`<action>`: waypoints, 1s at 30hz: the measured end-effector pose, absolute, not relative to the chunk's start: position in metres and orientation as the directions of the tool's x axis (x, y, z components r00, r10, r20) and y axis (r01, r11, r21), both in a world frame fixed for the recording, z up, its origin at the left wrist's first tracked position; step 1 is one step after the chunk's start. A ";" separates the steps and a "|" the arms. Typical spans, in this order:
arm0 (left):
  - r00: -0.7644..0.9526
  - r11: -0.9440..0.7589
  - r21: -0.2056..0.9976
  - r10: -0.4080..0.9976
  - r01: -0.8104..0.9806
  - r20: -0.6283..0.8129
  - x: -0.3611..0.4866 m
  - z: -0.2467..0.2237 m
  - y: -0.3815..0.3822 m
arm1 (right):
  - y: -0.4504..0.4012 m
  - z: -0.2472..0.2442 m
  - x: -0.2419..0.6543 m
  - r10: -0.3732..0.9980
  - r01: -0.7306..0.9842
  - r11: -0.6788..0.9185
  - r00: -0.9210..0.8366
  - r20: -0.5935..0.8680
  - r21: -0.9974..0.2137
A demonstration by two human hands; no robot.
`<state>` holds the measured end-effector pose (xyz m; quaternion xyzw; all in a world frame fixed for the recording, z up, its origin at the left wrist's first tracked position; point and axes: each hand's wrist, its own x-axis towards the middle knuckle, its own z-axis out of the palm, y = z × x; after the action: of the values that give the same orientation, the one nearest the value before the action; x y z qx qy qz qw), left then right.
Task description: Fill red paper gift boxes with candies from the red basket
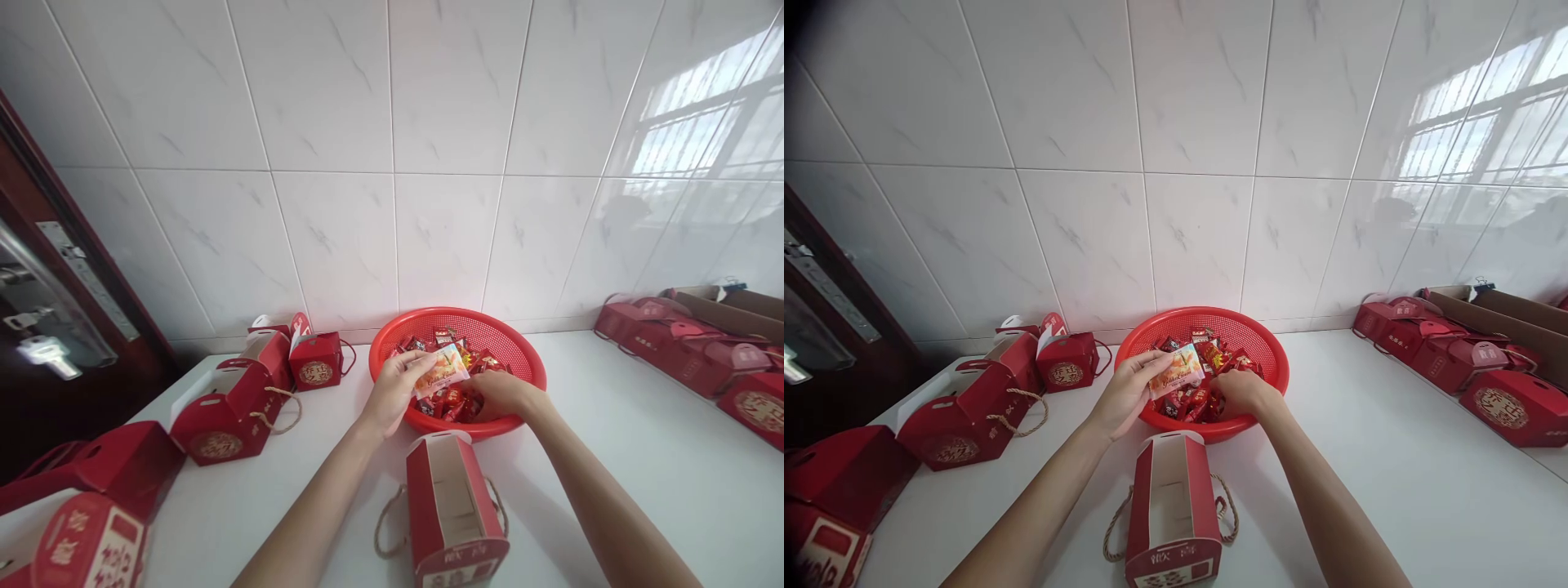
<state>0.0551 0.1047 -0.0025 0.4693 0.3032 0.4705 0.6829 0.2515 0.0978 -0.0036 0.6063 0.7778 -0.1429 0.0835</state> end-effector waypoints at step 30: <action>0.359 0.119 0.910 0.933 -0.397 0.035 0.056 0.002 0.102 | 0.100 0.009 0.259 0.950 0.812 0.307 -0.296 0.103 -0.496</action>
<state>0.0557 0.1021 0.0018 0.4545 0.2944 0.4836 0.6876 0.2586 0.0999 0.0089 0.5612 0.7849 -0.1781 -0.1930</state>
